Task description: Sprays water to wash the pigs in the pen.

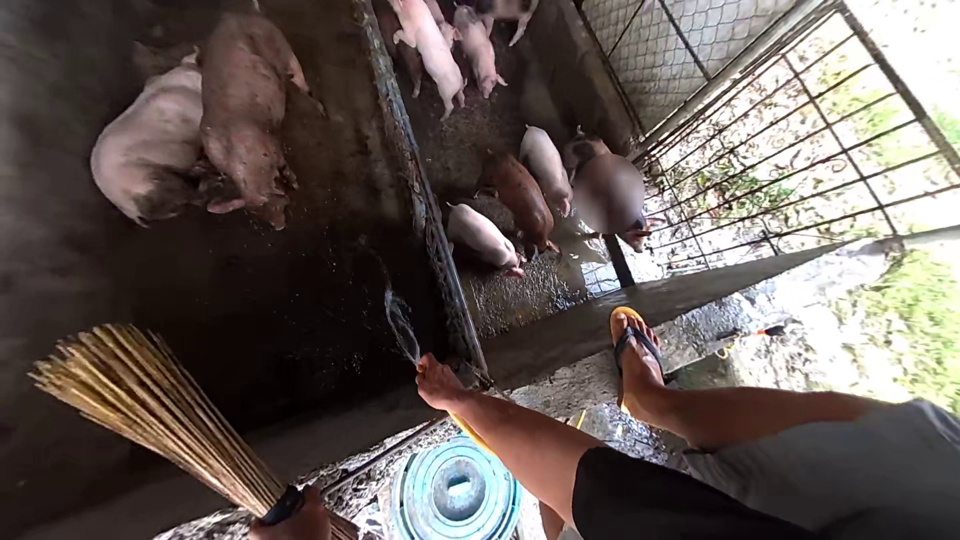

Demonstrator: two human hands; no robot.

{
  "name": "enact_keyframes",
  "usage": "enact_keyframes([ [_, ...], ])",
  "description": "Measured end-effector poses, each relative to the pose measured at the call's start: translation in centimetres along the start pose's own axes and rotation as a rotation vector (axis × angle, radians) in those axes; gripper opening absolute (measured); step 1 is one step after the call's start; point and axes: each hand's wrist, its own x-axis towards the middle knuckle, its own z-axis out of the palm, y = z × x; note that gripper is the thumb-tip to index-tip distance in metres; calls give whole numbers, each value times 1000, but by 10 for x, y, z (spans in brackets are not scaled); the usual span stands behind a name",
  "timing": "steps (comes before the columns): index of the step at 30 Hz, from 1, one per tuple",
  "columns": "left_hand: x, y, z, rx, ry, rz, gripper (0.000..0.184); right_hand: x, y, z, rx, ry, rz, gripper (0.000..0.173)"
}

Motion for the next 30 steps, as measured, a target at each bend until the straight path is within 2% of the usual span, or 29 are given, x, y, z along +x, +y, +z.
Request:
enact_keyframes([
  [11, -3, 12, -12, -16, -56, -45, 90, 3, 1, 5, 82, 112, 103, 39],
  [15, -2, 15, -15, 30, -84, -66, 86, 8, 0, 6, 93, 55, 240, 37],
  [21, 1, 18, -20, 48, -136, -80, 83, 23, -3, 10, -1, -91, 425, 24],
  [24, 2, 19, -21, 45, -157, -81, 85, 27, -2, 10, -34, -90, 449, 22],
  [30, 6, 20, -21, 42, -185, -70, 82, 32, 4, 10, 77, -9, 465, 18],
])
